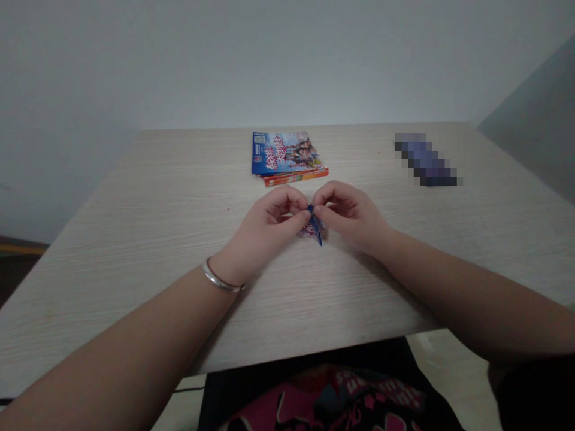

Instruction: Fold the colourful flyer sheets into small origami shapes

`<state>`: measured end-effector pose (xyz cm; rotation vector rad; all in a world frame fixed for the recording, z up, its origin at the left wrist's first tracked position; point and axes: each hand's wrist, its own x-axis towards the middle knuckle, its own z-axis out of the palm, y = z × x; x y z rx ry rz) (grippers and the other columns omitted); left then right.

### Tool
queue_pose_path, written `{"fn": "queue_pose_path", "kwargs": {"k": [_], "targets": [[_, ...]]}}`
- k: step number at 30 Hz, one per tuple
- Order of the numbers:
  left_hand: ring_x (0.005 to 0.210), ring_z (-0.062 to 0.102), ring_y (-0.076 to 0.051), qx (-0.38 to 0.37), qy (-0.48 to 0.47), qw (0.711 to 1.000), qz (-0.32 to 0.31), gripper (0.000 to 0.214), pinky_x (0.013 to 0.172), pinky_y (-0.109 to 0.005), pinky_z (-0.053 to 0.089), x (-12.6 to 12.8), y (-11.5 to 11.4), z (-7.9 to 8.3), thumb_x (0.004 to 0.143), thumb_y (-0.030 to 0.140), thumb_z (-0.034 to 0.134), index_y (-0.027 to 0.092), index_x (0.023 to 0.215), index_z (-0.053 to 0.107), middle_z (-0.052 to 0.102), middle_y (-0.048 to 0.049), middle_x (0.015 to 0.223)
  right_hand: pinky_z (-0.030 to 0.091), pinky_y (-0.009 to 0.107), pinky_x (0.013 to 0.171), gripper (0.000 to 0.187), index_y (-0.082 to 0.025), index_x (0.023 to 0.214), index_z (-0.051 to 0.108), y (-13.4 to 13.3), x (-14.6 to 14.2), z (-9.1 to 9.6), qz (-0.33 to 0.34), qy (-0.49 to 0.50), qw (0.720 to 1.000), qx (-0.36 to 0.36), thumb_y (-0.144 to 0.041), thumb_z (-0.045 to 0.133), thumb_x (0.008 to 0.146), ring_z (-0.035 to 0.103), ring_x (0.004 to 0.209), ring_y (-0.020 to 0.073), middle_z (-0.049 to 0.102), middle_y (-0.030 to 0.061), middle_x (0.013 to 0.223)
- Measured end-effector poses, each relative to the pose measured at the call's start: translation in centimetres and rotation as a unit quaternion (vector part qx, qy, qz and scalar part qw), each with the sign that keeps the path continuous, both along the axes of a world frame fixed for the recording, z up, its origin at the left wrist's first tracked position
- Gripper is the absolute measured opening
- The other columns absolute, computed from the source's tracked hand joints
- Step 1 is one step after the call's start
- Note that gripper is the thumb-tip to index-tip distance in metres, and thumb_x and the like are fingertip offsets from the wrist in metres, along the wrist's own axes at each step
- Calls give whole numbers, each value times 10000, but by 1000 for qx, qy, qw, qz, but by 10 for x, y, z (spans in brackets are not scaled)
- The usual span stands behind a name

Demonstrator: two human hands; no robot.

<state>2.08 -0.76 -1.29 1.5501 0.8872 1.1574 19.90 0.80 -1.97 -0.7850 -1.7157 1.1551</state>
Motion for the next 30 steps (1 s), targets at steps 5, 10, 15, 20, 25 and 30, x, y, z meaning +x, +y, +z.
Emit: {"fn": "queue_pose_path", "kwargs": {"k": [5,10,15,20,25,30], "targets": [[703,528,-115,-12,9,1000,-4,84,678,-252,444,1,-1,-1,817,190,650,186,781,573,569,19,754,399,232,518,110,-223,793,522,-2,-3,-2,6,1,1000,3,-248,624,828,463,574,79,507,-48,715],[685,516,-120,0,1,1000,20,92,658,-260,434,2,-1,-1,836,238,657,194,789,591,559,21,739,405,236,550,88,-238,842,537,-1,-3,-3,-25,14,1000,11,-260,622,841,465,626,94,515,-42,739],[650,484,-110,9,24,999,23,122,636,-259,407,3,-2,2,809,169,651,189,713,578,553,21,708,394,245,539,134,-234,807,535,-1,-4,-2,-4,20,1000,-7,-315,632,852,447,609,97,502,-41,723],[651,473,-107,-1,4,1000,27,129,624,-245,399,3,1,-2,814,199,654,191,722,564,529,28,699,399,249,553,166,-230,818,549,3,-6,-4,-4,26,1000,-14,-355,645,869,451,609,97,513,-43,715],[638,495,-116,-67,-29,997,16,179,595,-245,416,2,2,-5,830,309,685,197,743,575,532,21,695,415,248,557,106,-232,847,550,2,-5,-7,-5,35,999,-11,-285,638,871,482,607,97,541,-45,723],[623,464,-112,-44,4,998,44,190,572,-234,403,2,1,-3,878,289,614,192,720,571,506,23,674,443,254,599,80,-233,842,538,1,-7,-7,2,20,1000,-2,-236,617,855,512,653,102,551,-40,748]]}}
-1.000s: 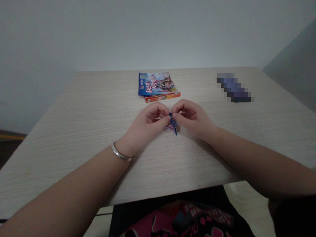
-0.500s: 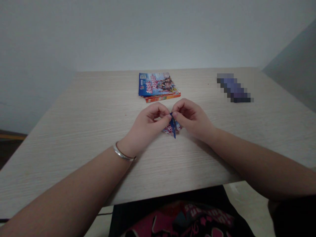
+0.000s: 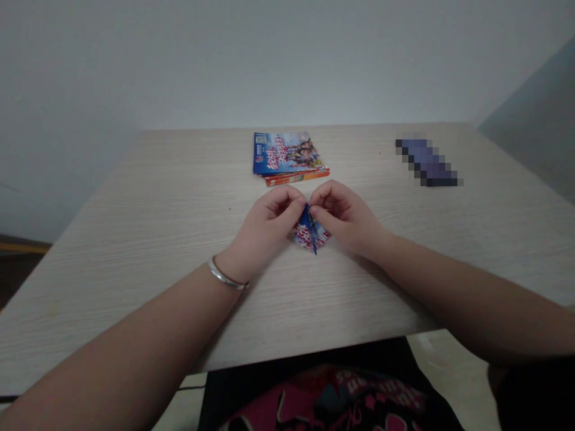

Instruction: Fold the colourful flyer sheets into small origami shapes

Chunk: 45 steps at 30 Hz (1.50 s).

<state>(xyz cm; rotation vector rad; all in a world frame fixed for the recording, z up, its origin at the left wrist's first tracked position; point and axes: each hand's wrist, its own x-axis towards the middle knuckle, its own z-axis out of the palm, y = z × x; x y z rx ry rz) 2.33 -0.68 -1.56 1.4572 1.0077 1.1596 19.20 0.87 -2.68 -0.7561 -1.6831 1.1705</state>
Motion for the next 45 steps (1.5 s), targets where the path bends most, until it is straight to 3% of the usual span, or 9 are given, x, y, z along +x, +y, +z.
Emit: {"fn": "queue_pose_path", "kwargs": {"k": [5,14,22,29,36,41,45], "targets": [[695,510,-120,11,-21,1000,-16,90,651,-247,446,0,1,-1,860,258,624,190,805,600,555,13,761,445,256,619,112,-236,827,518,3,-1,0,-53,-4,999,8,-271,623,844,493,663,106,529,-40,739],[628,471,-109,34,18,999,-8,116,594,-236,410,0,3,-1,831,241,651,193,767,567,515,27,694,430,256,601,138,-236,834,519,4,0,-2,-30,3,1000,-9,-282,647,814,479,650,99,535,-43,743],[678,515,-131,-2,17,1000,-26,181,621,-264,438,-1,5,-8,867,327,626,197,763,556,558,6,729,451,267,612,121,-233,855,557,8,0,-5,-49,5,998,-27,-268,663,808,516,657,106,587,-34,762],[577,470,-115,-68,-1,996,-61,215,536,-252,360,-4,3,-8,804,305,625,191,657,517,489,26,616,431,256,563,121,-214,821,558,3,2,1,18,-24,997,-73,-267,664,795,508,610,105,566,-40,687],[540,413,-87,-73,42,994,-66,207,516,-235,295,-6,3,-7,800,288,583,175,635,525,457,41,582,393,235,523,138,-209,795,541,2,2,4,47,-51,988,-137,-281,658,792,462,551,84,521,-65,624],[552,446,-98,-106,7,993,-59,225,522,-243,328,-2,2,-3,806,324,578,185,653,490,440,43,602,442,256,560,124,-216,827,548,4,2,0,21,-49,992,-115,-287,649,808,521,602,103,560,-47,678],[626,512,-114,-97,-3,993,-64,181,597,-262,419,-1,3,-6,837,337,583,189,756,516,519,29,691,496,277,636,117,-226,838,558,7,2,-2,-28,-20,997,-71,-282,654,803,575,670,115,603,-32,739]]}}
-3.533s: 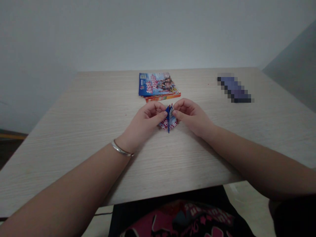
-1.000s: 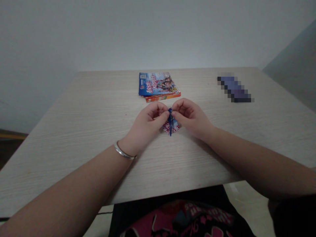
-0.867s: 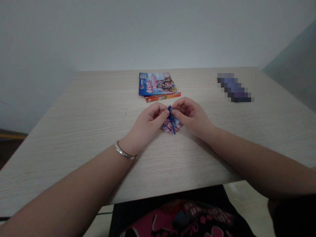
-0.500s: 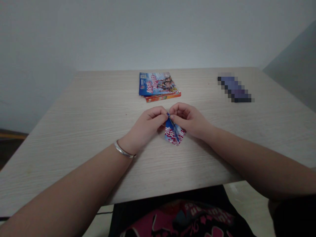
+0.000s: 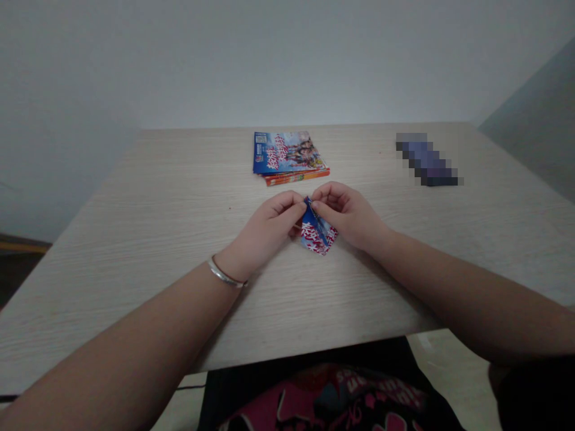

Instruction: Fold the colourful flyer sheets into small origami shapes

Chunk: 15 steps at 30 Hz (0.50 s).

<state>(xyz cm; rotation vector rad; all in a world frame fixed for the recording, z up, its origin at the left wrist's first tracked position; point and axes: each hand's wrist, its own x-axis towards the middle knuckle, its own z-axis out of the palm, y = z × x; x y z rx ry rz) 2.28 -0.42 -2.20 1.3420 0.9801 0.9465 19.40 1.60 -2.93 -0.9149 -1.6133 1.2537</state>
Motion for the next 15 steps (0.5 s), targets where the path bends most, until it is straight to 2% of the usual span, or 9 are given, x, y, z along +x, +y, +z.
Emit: {"fn": "queue_pose_path", "kwargs": {"k": [4,10,15], "targets": [[699,553,-134,33,18,999,-10,138,656,-284,457,-1,2,-5,814,293,626,182,849,551,588,6,775,512,290,674,116,-228,858,567,3,1,-1,-34,12,999,23,-276,657,804,593,702,124,626,-20,776],[668,540,-137,53,32,998,-3,204,625,-283,444,-4,5,-8,879,317,568,198,732,493,550,10,708,487,274,631,160,-225,869,567,3,2,-4,20,8,1000,-1,-262,682,765,560,658,111,606,-35,746],[629,492,-122,69,44,997,8,239,586,-263,401,-4,6,-9,905,335,562,200,723,487,505,22,679,449,267,568,169,-225,783,536,2,2,-4,10,-18,1000,-4,-325,672,788,532,612,110,575,-41,678]]}}
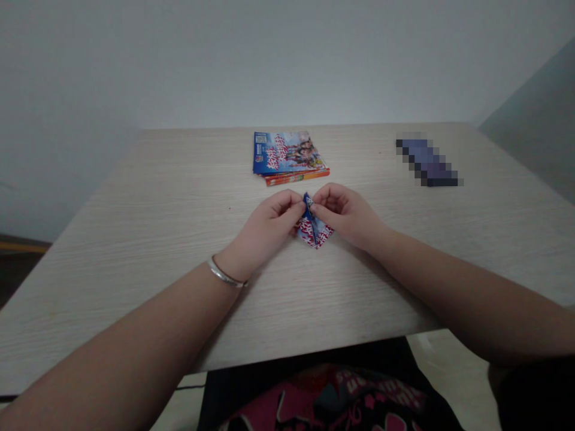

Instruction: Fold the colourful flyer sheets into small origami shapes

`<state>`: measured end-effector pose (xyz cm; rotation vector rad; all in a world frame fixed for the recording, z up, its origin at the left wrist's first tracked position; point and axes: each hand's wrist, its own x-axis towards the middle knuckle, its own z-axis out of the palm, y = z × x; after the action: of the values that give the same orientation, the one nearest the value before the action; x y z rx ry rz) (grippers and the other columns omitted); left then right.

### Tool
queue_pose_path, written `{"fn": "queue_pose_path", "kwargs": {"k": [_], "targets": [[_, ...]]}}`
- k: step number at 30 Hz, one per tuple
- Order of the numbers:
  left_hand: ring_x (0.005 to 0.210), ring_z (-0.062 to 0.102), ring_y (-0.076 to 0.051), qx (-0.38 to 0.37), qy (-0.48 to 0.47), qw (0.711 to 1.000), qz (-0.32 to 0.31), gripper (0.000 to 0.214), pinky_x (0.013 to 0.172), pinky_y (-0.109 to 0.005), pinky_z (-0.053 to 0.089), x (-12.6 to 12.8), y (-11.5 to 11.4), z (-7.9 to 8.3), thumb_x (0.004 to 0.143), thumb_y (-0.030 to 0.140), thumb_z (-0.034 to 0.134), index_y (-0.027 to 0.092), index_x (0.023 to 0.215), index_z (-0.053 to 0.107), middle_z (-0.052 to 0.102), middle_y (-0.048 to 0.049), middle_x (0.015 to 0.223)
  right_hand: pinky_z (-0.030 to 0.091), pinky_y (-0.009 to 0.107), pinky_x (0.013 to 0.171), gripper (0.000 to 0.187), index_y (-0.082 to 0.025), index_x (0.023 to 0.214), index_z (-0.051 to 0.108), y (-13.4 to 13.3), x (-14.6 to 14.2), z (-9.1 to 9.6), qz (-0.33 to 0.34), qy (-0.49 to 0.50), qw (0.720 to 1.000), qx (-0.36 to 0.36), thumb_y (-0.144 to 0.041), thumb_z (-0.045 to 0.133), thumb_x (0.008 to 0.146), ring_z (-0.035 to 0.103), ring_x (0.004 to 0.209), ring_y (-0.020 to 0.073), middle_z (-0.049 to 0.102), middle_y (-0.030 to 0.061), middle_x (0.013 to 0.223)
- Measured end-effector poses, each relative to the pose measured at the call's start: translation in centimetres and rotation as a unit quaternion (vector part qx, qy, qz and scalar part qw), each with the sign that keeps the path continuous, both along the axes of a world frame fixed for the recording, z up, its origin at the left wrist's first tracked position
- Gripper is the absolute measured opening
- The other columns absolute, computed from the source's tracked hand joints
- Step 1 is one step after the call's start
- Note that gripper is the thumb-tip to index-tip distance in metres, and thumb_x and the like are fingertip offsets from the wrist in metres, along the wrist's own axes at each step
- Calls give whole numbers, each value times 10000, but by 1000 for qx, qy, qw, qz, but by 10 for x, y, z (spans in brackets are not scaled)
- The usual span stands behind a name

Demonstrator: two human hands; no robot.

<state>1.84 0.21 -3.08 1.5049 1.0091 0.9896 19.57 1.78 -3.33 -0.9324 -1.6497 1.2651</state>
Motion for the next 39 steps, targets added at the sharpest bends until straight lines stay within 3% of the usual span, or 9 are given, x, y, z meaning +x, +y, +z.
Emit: {"fn": "queue_pose_path", "kwargs": {"k": [5,11,15,20,26,29,33,39], "targets": [[657,479,-115,33,-5,999,31,176,607,-250,398,2,2,-1,899,319,571,190,784,543,529,17,729,444,263,570,207,-232,788,525,1,-1,-1,7,7,1000,-9,-336,701,756,527,604,108,559,-53,661],[610,463,-106,23,9,1000,-7,160,579,-250,372,4,-3,5,882,300,584,184,778,550,520,32,685,419,263,573,136,-225,777,552,-2,-1,6,-39,-19,998,49,-333,620,825,505,610,107,553,-43,670],[636,475,-110,24,19,999,-19,195,601,-256,385,4,-6,8,883,305,581,182,740,531,504,31,683,389,258,553,134,-219,752,539,-2,-1,8,-41,-26,997,55,-311,625,797,471,593,101,541,-46,657],[674,516,-126,17,19,999,-27,175,635,-269,424,5,-6,7,880,319,586,181,776,559,524,20,709,363,244,524,122,-218,760,533,-2,-2,7,-20,-12,999,26,-280,638,766,444,568,86,512,-60,642],[644,491,-102,30,-17,998,48,146,607,-228,421,3,-2,5,892,279,587,186,789,542,546,27,729,466,254,574,198,-230,816,529,-1,-3,-1,40,19,997,-68,-296,704,754,545,605,103,584,-60,669],[694,554,-105,-3,-54,998,22,65,636,-222,457,4,-1,3,870,237,611,182,874,577,606,13,799,488,262,585,230,-231,791,520,0,-2,-4,31,23,997,-72,-300,736,751,566,613,108,589,-59,666],[788,652,-134,-66,-105,992,-30,348,734,-268,530,8,-2,3,763,117,684,195,1081,569,686,-7,912,528,284,615,212,-235,819,553,3,1,-3,-1,36,997,-64,-320,742,776,608,641,126,641,-37,707],[680,636,-134,-62,-22,998,22,143,647,-256,506,2,-1,3,723,117,701,165,827,615,684,-2,761,569,301,665,285,-223,858,602,5,6,-2,42,50,994,-88,-246,814,670,660,676,137,697,-17,768]]}}
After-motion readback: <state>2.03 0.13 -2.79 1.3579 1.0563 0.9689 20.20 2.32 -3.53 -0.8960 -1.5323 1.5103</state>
